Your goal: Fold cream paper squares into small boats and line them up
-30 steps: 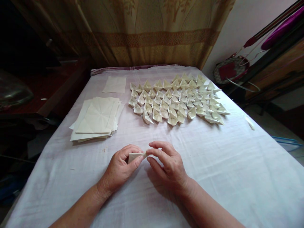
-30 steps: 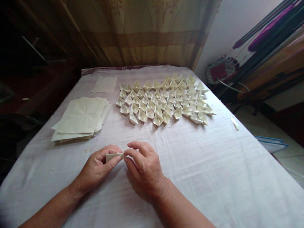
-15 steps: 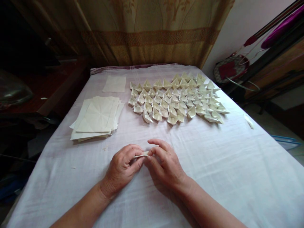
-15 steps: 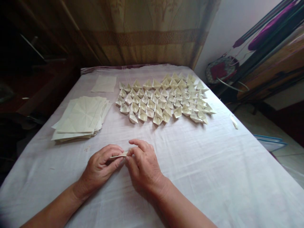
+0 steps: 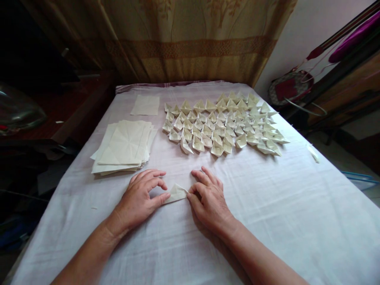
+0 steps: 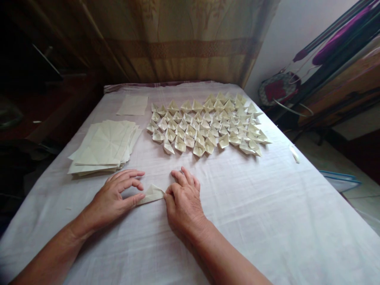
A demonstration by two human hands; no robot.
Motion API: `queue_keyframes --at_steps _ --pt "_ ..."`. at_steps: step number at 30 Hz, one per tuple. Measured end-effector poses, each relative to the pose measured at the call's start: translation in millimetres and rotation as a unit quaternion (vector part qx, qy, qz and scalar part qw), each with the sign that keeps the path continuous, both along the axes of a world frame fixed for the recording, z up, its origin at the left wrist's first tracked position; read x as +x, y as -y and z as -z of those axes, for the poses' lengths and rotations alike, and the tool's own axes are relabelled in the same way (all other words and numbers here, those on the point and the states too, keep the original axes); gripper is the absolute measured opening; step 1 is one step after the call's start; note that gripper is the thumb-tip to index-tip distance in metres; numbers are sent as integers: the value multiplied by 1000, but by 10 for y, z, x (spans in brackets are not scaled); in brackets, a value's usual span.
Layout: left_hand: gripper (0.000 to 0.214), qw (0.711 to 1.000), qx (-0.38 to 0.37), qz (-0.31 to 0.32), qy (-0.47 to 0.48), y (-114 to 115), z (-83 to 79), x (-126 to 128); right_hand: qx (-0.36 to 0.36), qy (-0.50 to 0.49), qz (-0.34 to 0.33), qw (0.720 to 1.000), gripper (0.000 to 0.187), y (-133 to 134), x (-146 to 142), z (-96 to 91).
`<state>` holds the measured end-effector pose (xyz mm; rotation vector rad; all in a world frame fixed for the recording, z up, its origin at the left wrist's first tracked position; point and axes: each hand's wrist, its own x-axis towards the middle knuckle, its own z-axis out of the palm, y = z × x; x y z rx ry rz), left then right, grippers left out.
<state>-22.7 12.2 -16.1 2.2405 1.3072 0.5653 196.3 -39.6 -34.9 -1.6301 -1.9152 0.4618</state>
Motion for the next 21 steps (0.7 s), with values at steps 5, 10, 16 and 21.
queue_keyframes --at_steps 5,10,16,21 --pt "9 997 -19 42 -69 46 -76 -40 -11 5 -15 1000 11 10 32 4" --pt "5 992 -3 84 -93 111 -82 -3 -31 27 -45 998 9 13 91 -23" --pt "14 986 -7 124 -109 163 -100 -38 -48 72 -106 991 7 -11 205 -114" --pt "15 982 -24 149 -113 151 -107 -63 -31 103 -130 986 6 -5 256 -155"
